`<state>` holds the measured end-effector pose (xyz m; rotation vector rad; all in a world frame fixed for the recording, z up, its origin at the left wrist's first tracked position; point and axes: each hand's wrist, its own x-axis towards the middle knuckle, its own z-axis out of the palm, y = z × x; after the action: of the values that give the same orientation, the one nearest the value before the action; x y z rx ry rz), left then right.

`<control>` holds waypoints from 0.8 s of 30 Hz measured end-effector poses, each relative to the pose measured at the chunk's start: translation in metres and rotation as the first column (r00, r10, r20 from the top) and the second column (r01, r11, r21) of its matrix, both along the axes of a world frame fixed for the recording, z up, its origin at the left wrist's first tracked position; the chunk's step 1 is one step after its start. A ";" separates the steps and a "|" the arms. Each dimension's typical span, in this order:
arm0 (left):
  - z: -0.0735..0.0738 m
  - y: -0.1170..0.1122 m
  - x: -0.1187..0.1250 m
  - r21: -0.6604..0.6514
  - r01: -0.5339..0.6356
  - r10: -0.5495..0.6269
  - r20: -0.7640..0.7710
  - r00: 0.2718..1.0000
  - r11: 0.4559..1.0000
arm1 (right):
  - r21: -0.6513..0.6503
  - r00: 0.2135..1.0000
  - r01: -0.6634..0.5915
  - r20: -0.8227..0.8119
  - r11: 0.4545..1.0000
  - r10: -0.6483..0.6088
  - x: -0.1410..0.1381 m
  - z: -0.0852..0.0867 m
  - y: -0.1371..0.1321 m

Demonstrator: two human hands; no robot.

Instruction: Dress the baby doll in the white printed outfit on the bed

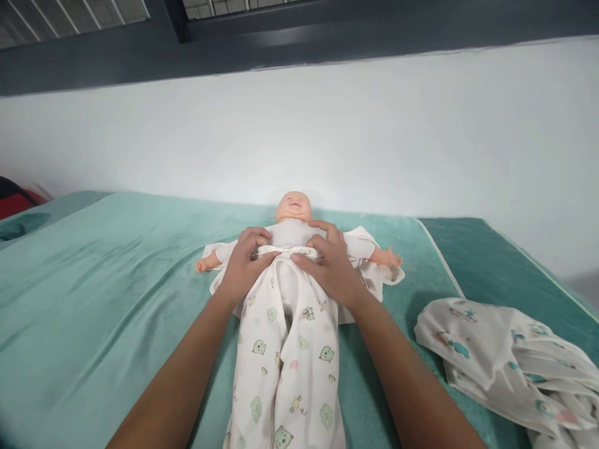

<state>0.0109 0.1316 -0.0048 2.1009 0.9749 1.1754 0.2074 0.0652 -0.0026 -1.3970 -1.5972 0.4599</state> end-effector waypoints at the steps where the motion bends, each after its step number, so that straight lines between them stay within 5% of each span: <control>1: -0.001 0.000 0.000 0.033 -0.023 0.023 -0.006 1.000 0.999 | 0.022 1.000 0.004 0.017 1.000 -0.004 0.000 0.002 -0.001; 4: -0.002 0.000 -0.002 0.057 -0.089 0.091 -0.027 0.996 0.994 | 0.111 1.000 -0.012 0.015 0.994 0.010 0.000 0.007 -0.008; 8: -0.003 -0.004 -0.005 -0.030 -0.155 0.154 -0.010 0.988 0.988 | 0.181 0.982 0.017 -0.186 0.983 0.017 0.006 0.003 -0.019; 11: -0.005 -0.005 -0.006 -0.104 -0.165 0.169 0.024 0.985 0.981 | 0.080 0.941 0.147 -0.318 0.986 -0.114 0.013 -0.012 -0.027; 14: -0.008 -0.004 -0.006 -0.144 -0.178 0.186 0.044 0.981 0.973 | -0.111 0.949 0.193 -0.233 0.975 -0.214 0.018 -0.028 -0.034; 18: -0.012 -0.003 -0.007 -0.142 -0.204 0.213 0.049 0.976 0.969 | -0.219 0.994 0.068 -0.071 0.973 -0.086 0.025 -0.038 -0.045; 24: -0.020 -0.022 -0.012 -0.099 -0.241 0.244 0.019 0.969 0.965 | -0.283 0.982 -0.159 -0.142 0.946 0.123 0.034 -0.040 -0.053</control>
<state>-0.0011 0.1094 -0.0250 1.9225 1.2773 1.2476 0.2414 0.0124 -0.0425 -1.4444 -1.5797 0.8829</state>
